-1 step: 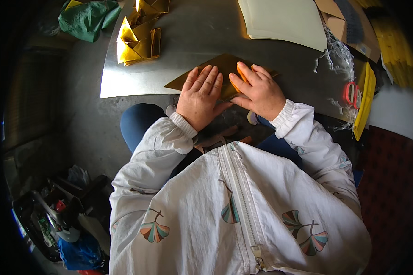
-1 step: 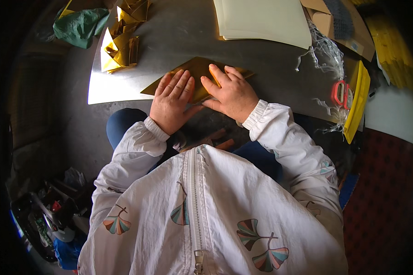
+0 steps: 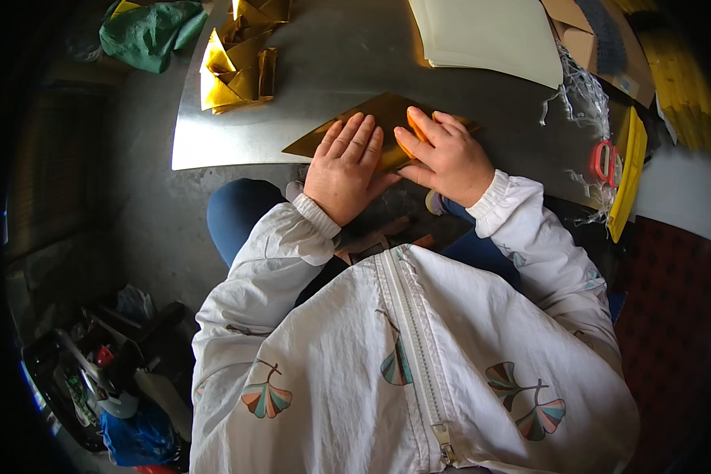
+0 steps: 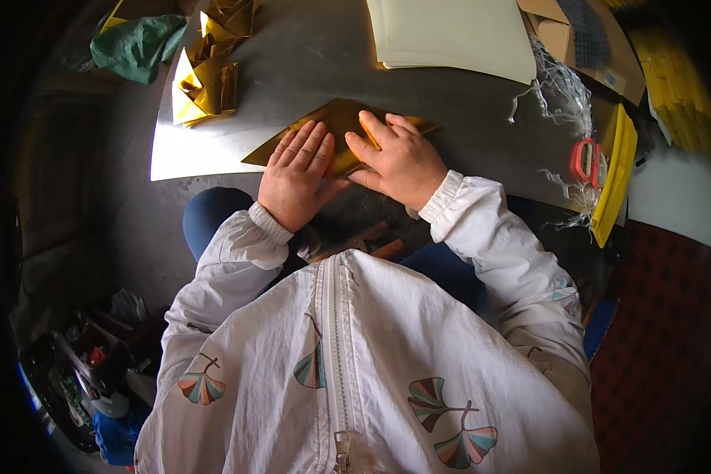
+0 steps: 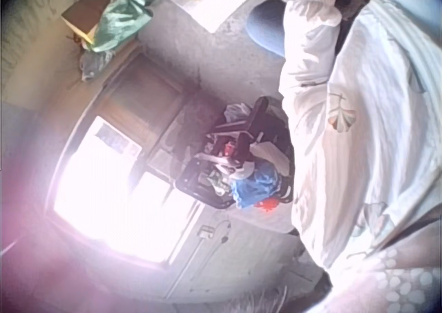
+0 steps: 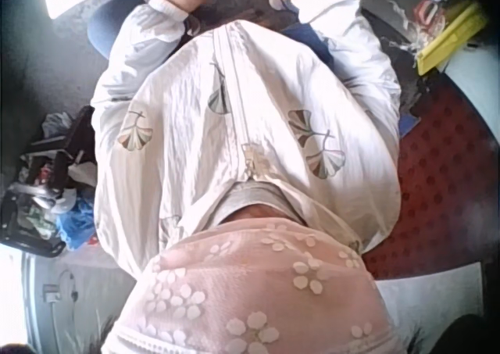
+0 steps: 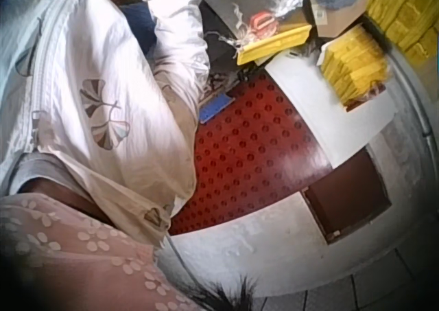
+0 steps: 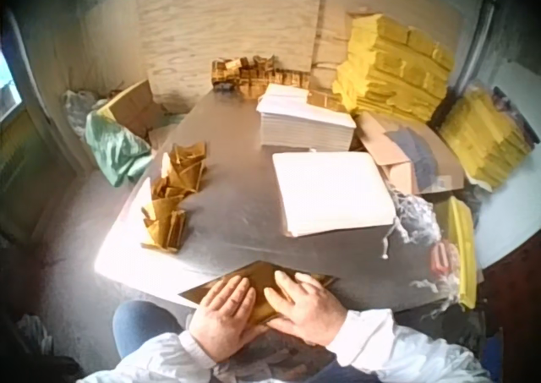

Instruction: The person folds a gold-colored sheet of paper by hand into a small triangular packet, repeating the process with a second sheet. The finished packets are placed on the table next to a stack of similar items.

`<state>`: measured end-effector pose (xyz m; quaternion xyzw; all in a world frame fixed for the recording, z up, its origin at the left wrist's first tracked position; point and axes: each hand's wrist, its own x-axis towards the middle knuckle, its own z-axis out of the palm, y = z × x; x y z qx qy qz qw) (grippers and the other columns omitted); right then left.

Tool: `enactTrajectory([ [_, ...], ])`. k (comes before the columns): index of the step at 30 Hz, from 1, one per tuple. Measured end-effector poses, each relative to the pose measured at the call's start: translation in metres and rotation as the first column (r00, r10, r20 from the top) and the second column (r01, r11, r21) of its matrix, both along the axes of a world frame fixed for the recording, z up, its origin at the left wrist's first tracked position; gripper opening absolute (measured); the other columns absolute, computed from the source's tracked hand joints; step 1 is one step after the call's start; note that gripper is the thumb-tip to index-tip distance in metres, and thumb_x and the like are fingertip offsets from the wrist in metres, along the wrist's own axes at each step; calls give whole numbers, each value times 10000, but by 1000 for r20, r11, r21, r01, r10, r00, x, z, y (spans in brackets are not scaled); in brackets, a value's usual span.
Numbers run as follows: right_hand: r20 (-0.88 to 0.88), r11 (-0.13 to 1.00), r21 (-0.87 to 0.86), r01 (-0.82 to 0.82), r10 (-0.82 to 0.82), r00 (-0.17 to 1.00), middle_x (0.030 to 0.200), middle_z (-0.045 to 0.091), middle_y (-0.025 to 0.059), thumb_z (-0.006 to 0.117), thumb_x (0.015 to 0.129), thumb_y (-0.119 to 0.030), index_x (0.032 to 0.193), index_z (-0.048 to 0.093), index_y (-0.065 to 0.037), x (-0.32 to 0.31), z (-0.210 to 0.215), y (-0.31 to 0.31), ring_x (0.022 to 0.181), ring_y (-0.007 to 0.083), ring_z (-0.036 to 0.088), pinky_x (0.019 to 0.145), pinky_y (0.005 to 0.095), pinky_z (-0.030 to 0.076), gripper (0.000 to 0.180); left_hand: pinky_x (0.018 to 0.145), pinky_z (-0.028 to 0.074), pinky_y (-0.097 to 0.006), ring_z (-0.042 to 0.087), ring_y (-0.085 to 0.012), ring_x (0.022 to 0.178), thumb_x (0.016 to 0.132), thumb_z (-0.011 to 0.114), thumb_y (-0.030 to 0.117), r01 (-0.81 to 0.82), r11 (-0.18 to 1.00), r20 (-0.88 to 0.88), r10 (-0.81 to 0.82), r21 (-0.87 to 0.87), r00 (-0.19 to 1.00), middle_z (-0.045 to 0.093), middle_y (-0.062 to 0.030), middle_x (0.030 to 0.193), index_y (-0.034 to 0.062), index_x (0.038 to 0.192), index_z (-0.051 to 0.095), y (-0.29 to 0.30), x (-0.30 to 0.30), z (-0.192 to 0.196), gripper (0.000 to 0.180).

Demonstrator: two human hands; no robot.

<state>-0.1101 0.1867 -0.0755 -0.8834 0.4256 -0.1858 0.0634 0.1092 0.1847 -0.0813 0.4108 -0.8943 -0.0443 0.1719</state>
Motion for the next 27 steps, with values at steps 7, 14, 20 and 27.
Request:
enactTrajectory([
  [7, 112, 960, 244, -138, 114, 987, 1112, 668, 180, 654, 849, -102, 1038, 670, 8, -15, 34, -36, 940, 317, 657, 859, 350, 522, 219, 1038, 423, -430, 593, -312, 1164, 875, 668, 286, -26, 998, -312, 44, 59, 949, 661, -151, 1168, 12, 1103, 657, -12, 3, 0, 357],
  [14, 210, 837, 524, -160, 55, 976, 785, 650, 159, 596, 887, -206, 932, 670, -15, -23, 44, -75, 711, 305, 605, 666, 372, 475, 211, 773, 557, -310, 708, -226, 914, 874, 689, 89, -95, 865, -626, 428, 492, 651, 707, -144, 968, 2, 1076, 658, -5, 3, 10, 222],
  [20, 79, 761, 633, -139, 115, 990, 685, 593, 133, 575, 897, -237, 887, 647, -8, -16, 51, -97, 624, 242, 553, 617, 362, 440, 240, 783, 551, -262, 693, -178, 912, 872, 660, -16, -173, 893, -639, 422, 416, 643, 700, -130, 1034, 16, 1180, 617, -3, 1, 11, 313],
  [27, -123, 649, 761, -26, 184, 975, 647, 562, 72, 588, 883, -243, 850, 626, 3, 7, 61, -127, 610, 171, 514, 588, 337, 419, 251, 897, 545, -368, 557, -381, 1190, 817, 640, -58, -167, 983, -536, 184, 82, 824, 527, -228, 1270, -12, 1153, 617, -9, 2, 3, 340],
])
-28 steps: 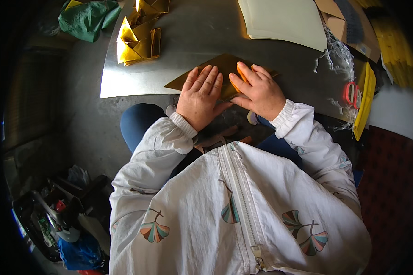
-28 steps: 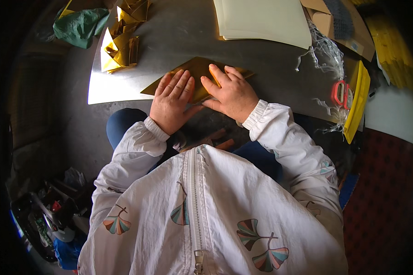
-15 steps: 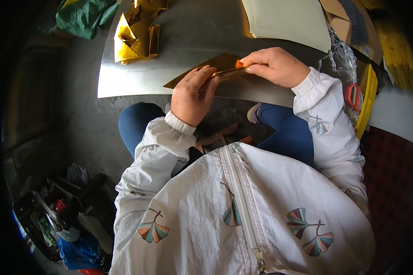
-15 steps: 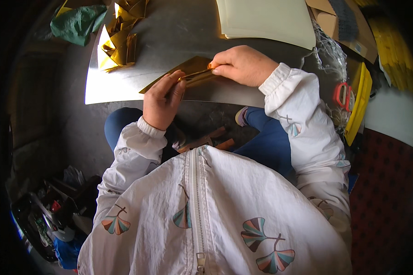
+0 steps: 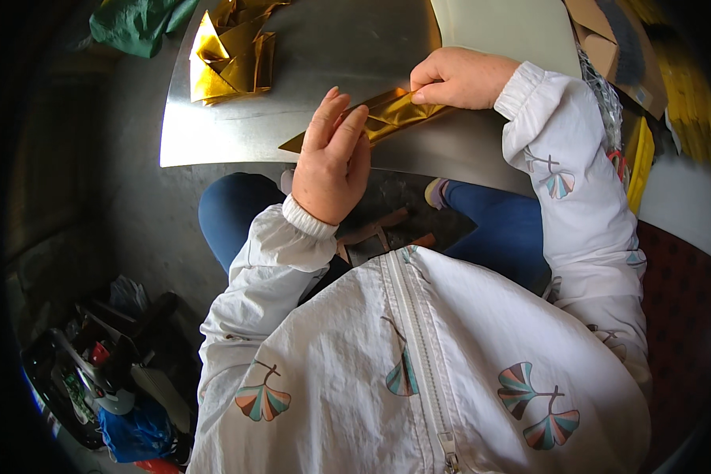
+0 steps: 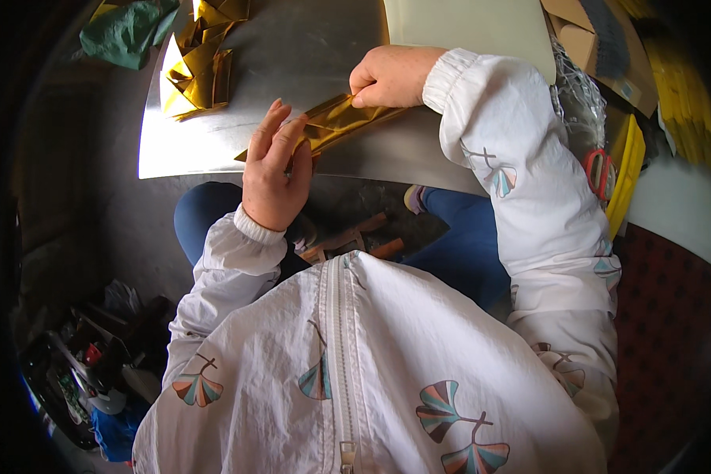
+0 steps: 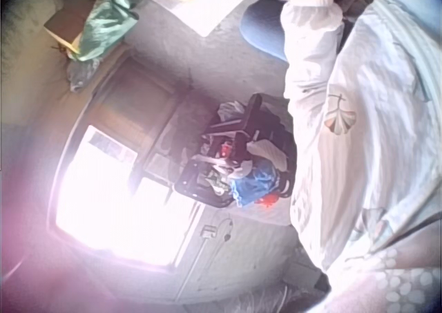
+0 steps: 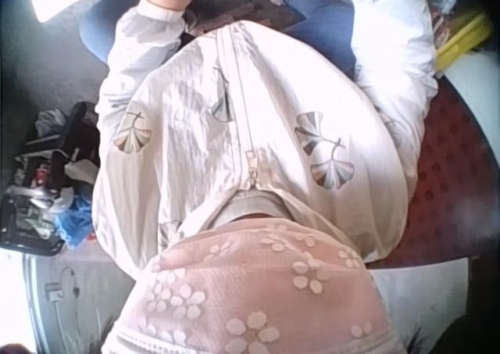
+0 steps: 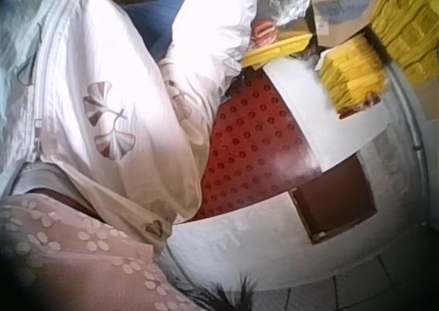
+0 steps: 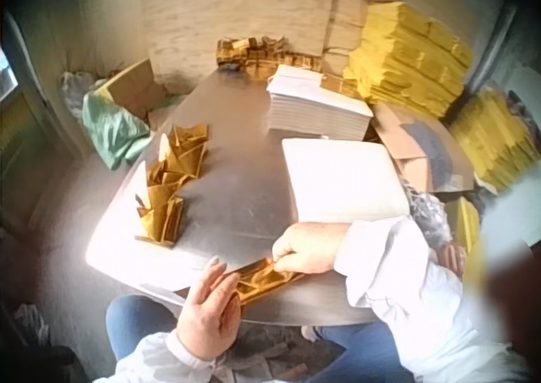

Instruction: The person folds a gold-colored sheet of paper by hand into a small triangular packet, repeating the process with a second sheet. The finished packets are placed on the table next to a stack of similar items.

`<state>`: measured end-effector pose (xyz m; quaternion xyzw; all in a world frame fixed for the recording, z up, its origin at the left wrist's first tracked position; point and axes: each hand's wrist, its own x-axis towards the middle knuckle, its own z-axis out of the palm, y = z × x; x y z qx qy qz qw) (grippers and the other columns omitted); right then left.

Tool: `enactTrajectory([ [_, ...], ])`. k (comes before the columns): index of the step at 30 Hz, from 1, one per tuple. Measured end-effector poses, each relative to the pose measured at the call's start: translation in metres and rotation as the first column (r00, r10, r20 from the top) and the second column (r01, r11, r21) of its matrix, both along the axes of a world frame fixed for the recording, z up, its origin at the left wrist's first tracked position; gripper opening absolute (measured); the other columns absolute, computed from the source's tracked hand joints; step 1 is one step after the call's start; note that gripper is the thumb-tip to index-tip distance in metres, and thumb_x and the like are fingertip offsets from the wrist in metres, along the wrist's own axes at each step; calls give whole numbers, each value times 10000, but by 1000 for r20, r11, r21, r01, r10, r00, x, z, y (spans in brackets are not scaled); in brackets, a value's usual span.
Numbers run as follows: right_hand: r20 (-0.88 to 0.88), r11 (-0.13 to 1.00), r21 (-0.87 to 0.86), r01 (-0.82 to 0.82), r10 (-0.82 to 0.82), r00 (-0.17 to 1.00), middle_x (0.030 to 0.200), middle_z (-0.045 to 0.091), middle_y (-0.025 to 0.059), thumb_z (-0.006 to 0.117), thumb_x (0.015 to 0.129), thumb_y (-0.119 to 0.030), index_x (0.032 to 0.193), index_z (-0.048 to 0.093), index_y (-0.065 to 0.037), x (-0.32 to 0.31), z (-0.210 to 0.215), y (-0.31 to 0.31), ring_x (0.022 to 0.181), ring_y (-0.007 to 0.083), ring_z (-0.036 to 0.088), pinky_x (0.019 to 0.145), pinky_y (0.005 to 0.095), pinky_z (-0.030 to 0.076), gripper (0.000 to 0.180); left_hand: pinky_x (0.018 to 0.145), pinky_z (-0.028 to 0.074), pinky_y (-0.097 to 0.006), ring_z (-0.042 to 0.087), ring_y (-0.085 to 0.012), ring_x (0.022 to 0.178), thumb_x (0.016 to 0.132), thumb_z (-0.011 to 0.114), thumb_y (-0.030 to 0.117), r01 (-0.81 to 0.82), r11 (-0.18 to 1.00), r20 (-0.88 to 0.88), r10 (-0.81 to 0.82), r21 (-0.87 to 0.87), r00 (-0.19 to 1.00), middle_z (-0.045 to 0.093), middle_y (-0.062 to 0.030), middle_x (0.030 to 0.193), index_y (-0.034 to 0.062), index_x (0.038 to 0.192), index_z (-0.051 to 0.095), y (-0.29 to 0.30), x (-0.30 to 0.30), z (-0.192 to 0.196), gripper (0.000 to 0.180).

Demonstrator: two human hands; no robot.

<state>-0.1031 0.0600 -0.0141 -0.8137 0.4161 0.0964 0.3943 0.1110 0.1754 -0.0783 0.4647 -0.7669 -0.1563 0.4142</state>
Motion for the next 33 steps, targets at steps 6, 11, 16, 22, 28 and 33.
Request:
enactTrajectory([
  [6, -107, 998, 48, -42, 47, 993, 661, 599, 68, 597, 865, -254, 830, 644, -9, 16, 4, -15, 618, 177, 550, 590, 339, 448, 252, 939, 501, -401, 511, -363, 1249, 802, 662, -5, 95, 991, 220, -73, -93, 973, 520, -198, 1297, -23, 1153, 625, 1, 3, -7, 353],
  [11, -172, 1000, 29, -7, 12, 985, 675, 623, 83, 601, 861, -247, 817, 647, -15, 26, 1, -15, 631, 191, 577, 602, 344, 469, 241, 1030, 447, -422, 478, -362, 1290, 771, 692, 31, 94, 995, 292, -84, -21, 953, 513, -197, 1330, -40, 1194, 610, 5, 3, -10, 437],
  [16, -197, 1000, 15, -4, 7, 980, 683, 627, 99, 595, 856, -233, 807, 645, -14, 26, 0, -16, 632, 205, 582, 611, 346, 474, 229, 1059, 412, -447, 467, -364, 1299, 783, 701, 100, 93, 995, 319, -79, -30, 945, 505, -208, 1347, -34, 1225, 592, 6, 1, -11, 474],
  [22, -174, 1000, -25, 13, -17, 985, 698, 644, 115, 588, 840, -216, 792, 642, -9, 28, -4, -15, 633, 227, 594, 616, 362, 479, 219, 1065, 403, -452, 468, -366, 1298, 806, 704, 143, 52, 999, 345, -44, -12, 938, 500, -220, 1355, -40, 1241, 582, 7, -1, -9, 488],
  [28, -179, 996, -52, 71, -80, 981, 689, 644, 131, 586, 825, -184, 780, 648, -2, 26, -7, -11, 625, 235, 605, 614, 363, 489, 198, 1054, 416, -444, 481, -365, 1283, 812, 711, 172, 48, 999, 354, -46, 1, 934, 513, -223, 1339, -43, 1243, 580, 5, 0, -9, 499],
  [33, -194, 996, -57, 71, -80, 978, 698, 650, 137, 583, 816, -173, 784, 652, -3, 30, -9, -12, 639, 235, 618, 616, 365, 492, 186, 1057, 413, -447, 489, -363, 1274, 809, 714, 191, 65, 998, 360, -55, -15, 931, 521, -219, 1331, -34, 1258, 572, 4, 2, -10, 522],
])
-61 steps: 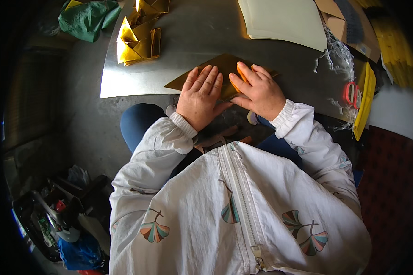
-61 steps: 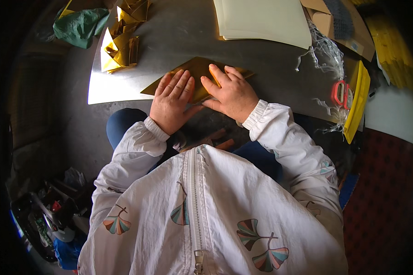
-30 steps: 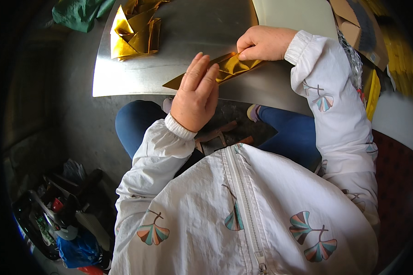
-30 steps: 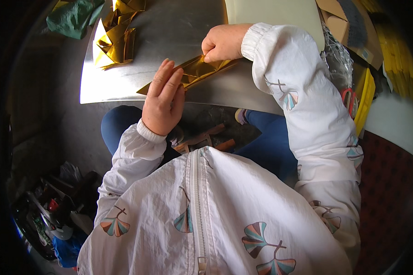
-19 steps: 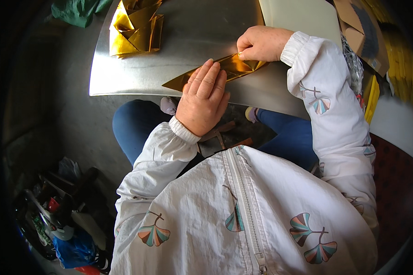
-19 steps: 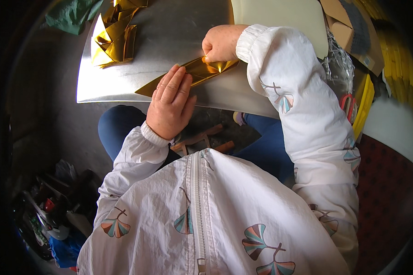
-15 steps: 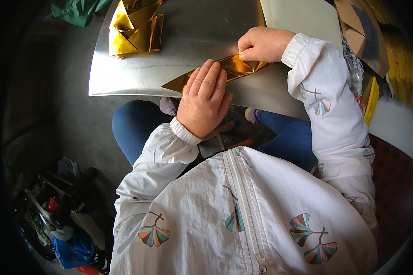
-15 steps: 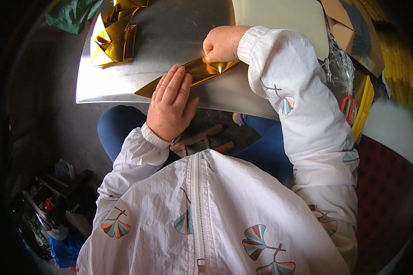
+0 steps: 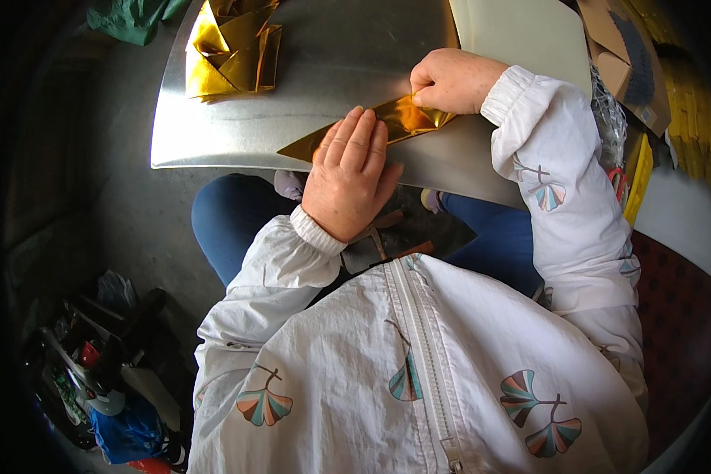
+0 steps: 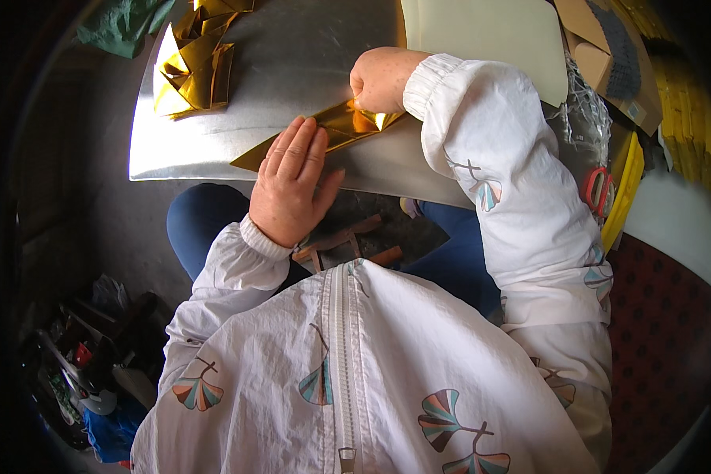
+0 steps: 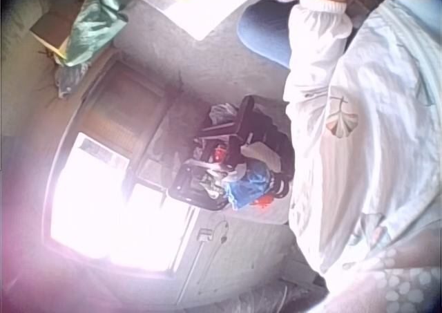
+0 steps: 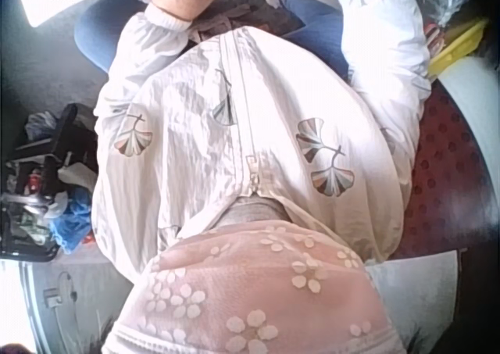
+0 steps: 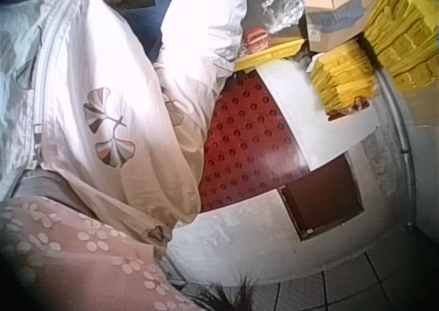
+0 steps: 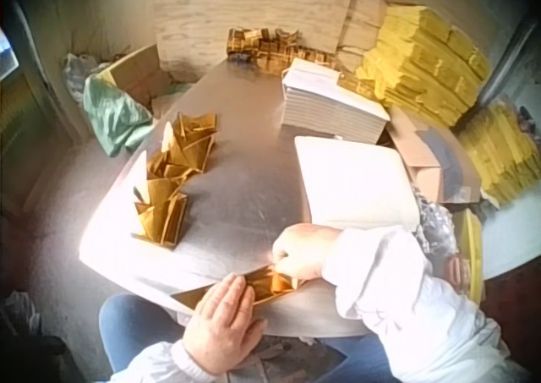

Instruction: The person folds a gold-colored sheet of paper by hand into a small triangular packet, repeating the process with a second sheet. The finished packets are placed on the table next to a stack of similar items.

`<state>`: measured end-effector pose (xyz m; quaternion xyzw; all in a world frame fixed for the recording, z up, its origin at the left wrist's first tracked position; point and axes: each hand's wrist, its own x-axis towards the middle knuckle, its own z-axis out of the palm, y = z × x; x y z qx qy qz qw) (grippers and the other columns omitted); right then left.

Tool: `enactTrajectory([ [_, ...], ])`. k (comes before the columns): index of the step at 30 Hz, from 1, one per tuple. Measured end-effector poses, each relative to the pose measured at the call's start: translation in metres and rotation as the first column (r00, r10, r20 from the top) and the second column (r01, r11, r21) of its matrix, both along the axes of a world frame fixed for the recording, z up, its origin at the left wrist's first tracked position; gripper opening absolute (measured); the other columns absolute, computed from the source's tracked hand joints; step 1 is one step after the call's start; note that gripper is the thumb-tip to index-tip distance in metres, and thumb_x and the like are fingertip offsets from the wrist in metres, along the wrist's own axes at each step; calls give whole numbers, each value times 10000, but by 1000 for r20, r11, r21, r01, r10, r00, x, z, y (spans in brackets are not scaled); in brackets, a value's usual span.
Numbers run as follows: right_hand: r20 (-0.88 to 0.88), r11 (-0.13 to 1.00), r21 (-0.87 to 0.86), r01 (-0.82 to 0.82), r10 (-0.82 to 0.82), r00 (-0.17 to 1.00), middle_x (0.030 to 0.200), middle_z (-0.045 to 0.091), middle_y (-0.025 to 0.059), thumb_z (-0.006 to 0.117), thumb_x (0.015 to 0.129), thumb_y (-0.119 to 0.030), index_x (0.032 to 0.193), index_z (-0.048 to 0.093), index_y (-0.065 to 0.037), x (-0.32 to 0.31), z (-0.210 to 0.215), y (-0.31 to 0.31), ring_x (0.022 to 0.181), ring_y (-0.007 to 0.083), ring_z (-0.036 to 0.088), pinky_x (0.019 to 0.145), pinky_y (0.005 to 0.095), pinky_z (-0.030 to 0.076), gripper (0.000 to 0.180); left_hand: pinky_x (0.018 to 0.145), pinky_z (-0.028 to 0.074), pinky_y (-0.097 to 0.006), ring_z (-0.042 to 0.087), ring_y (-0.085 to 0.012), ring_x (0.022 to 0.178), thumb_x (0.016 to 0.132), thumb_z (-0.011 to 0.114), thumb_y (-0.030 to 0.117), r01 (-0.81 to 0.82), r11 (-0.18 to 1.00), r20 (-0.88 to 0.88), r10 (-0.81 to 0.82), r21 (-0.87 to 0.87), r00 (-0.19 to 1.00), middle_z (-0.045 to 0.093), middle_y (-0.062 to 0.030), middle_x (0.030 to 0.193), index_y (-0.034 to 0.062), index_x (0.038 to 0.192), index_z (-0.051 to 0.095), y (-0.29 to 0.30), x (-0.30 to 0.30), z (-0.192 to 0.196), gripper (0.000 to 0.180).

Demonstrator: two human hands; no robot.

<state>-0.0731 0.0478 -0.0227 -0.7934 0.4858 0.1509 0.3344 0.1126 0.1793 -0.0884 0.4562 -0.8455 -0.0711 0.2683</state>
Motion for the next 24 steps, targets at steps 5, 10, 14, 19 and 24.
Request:
enactTrajectory([
  [5, -80, 1000, 20, -2, 3, 997, 713, 656, 143, 578, 811, -173, 784, 653, -6, 5, 5, -1, 653, 244, 628, 625, 371, 499, 185, 1088, 372, -457, 454, -355, 1306, 813, 720, 286, 10, 1000, 22, -11, 28, 1000, 518, -187, 1357, -5, 1307, 545, 1, -1, 0, 599],
  [10, -186, 1000, -11, 6, -8, 983, 729, 666, 138, 565, 814, -175, 777, 659, -16, 12, 4, 1, 656, 264, 629, 627, 378, 502, 188, 1101, 345, -462, 423, -353, 1330, 828, 684, 435, 3, 1000, 68, -5, 28, 998, 499, -170, 1390, 5, 1330, 526, 1, -2, -2, 680],
  [14, -183, 993, -114, -19, -2, 983, 695, 640, 134, 595, 832, -261, 746, 646, -21, 6, 1, 6, 620, 278, 598, 594, 393, 475, 259, 1103, 338, -470, 416, -351, 1338, 838, 667, 460, -10, 999, 66, 8, 32, 998, 498, -171, 1391, -2, 1334, 518, 2, -4, -5, 694],
  [19, -51, 951, -297, 84, -104, 993, 609, 556, 148, 663, 819, -414, 690, 592, -19, -17, -6, 17, 562, 298, 542, 540, 398, 427, 423, 1114, 321, -478, 399, -348, 1356, 833, 666, 471, -25, 999, 91, 21, 40, 996, 492, -172, 1398, -3, 1334, 517, 4, -5, -6, 706],
  [24, 30, 551, -831, 80, -99, 995, 878, 635, 78, 681, 833, -316, 801, 613, -87, -24, -9, 50, 824, 286, 597, 838, 414, 424, 241, 1120, 310, -486, 401, -338, 1359, 824, 674, 473, -28, 999, 81, 25, 40, 996, 476, -160, 1421, 6, 1339, 517, 4, -4, -6, 713],
])
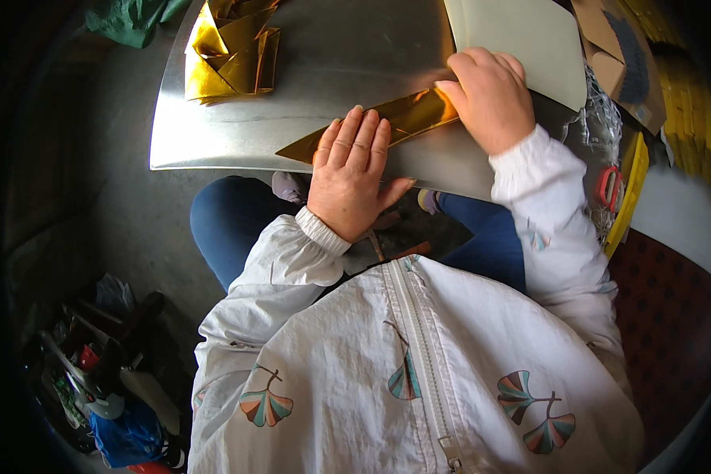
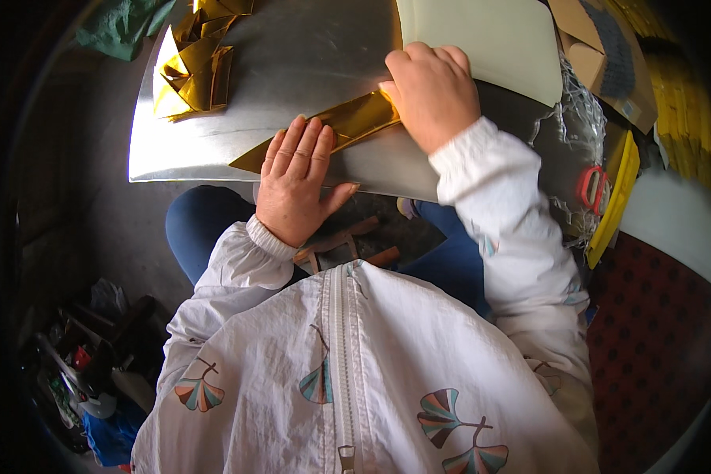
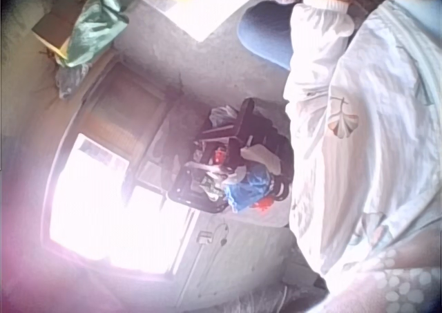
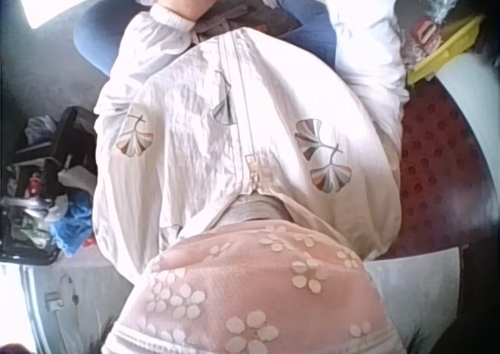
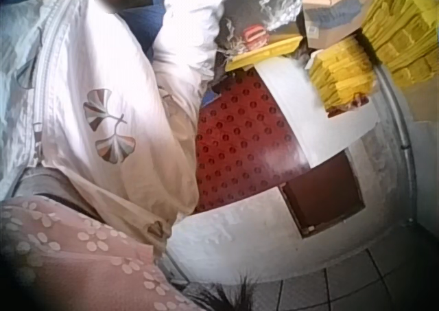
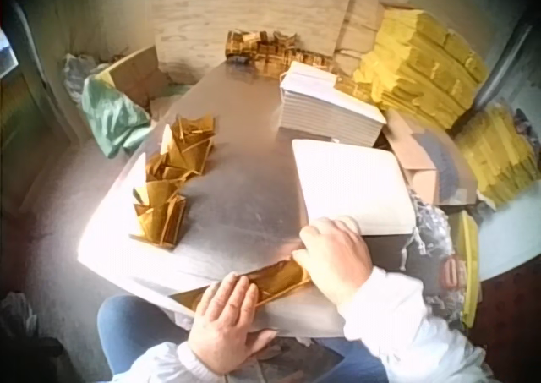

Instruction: The person folds a gold-colored sheet of paper by hand into a small triangular packet, repeating the process with a second sheet. The finished packets are placed on the table next to a stack of similar items.

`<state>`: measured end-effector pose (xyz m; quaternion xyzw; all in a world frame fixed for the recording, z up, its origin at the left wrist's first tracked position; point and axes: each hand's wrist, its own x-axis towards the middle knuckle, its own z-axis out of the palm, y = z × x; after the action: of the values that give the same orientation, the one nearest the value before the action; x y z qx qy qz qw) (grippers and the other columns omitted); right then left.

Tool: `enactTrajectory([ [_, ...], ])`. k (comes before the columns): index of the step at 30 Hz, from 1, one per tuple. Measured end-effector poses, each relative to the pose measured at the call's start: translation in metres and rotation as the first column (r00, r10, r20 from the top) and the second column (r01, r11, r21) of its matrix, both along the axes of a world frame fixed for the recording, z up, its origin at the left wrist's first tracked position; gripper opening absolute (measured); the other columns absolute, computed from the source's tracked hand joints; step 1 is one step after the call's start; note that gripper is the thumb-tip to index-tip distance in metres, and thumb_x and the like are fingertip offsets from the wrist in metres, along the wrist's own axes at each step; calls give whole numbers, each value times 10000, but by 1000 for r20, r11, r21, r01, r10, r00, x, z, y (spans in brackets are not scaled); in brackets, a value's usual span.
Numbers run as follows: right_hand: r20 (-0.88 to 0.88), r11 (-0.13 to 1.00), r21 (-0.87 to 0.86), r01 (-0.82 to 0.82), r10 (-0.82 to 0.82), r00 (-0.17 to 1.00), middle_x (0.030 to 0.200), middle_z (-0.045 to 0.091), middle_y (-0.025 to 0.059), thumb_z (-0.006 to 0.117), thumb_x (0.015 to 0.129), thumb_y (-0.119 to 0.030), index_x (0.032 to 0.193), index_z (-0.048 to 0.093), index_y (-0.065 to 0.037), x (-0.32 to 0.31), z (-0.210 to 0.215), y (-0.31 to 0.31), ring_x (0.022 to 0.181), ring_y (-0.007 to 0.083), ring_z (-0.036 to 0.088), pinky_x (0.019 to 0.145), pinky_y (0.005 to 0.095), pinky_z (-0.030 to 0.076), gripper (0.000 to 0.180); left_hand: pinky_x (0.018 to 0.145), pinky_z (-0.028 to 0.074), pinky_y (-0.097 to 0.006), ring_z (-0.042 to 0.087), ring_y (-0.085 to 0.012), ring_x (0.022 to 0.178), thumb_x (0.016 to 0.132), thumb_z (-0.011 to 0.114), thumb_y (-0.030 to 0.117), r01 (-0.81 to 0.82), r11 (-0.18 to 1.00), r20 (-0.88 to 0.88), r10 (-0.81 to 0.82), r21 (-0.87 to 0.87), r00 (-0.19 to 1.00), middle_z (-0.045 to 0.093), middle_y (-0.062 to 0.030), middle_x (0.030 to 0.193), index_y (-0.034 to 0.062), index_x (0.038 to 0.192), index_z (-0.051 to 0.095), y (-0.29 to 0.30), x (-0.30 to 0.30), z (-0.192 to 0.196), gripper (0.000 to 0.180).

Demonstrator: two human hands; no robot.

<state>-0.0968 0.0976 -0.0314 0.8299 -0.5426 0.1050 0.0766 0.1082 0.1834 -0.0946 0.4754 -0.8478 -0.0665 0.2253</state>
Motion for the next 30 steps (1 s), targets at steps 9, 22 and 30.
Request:
enactTrajectory([
  [9, 254, 957, 214, -197, 140, 957, 1528, 356, 90, 513, 909, -523, 1444, 406, -49, 30, -45, 74, 1016, 261, 585, 1095, 474, 288, 723, 1115, 320, -481, 417, -328, 1353, 795, 704, 452, -13, 1000, -24, 13, 8, 1000, 482, -146, 1420, 32, 1354, 512, 0, -1, -3, 724],
  [22, 112, 982, 90, 165, -174, 978, 1488, 428, 65, 510, 937, -474, 1442, 431, -105, -1, -37, 52, 1015, 295, 592, 1074, 509, 283, 631, 1110, 325, -473, 422, -329, 1347, 773, 709, 496, -3, 999, -19, 2, -39, 1000, 496, -164, 1401, 1, 1330, 520, 0, 0, 0, 769],
  [30, 267, 994, 105, -13, -15, 964, 1426, 498, 52, 520, 900, -554, 1388, 496, -88, 56, -43, 85, 979, 257, 581, 1114, 545, 220, 676, 1126, 298, -449, 436, -304, 1336, 793, 663, 367, -12, 997, -43, 9, -73, 999, 511, -145, 1395, 24, 1330, 527, 0, 2, -3, 652],
])
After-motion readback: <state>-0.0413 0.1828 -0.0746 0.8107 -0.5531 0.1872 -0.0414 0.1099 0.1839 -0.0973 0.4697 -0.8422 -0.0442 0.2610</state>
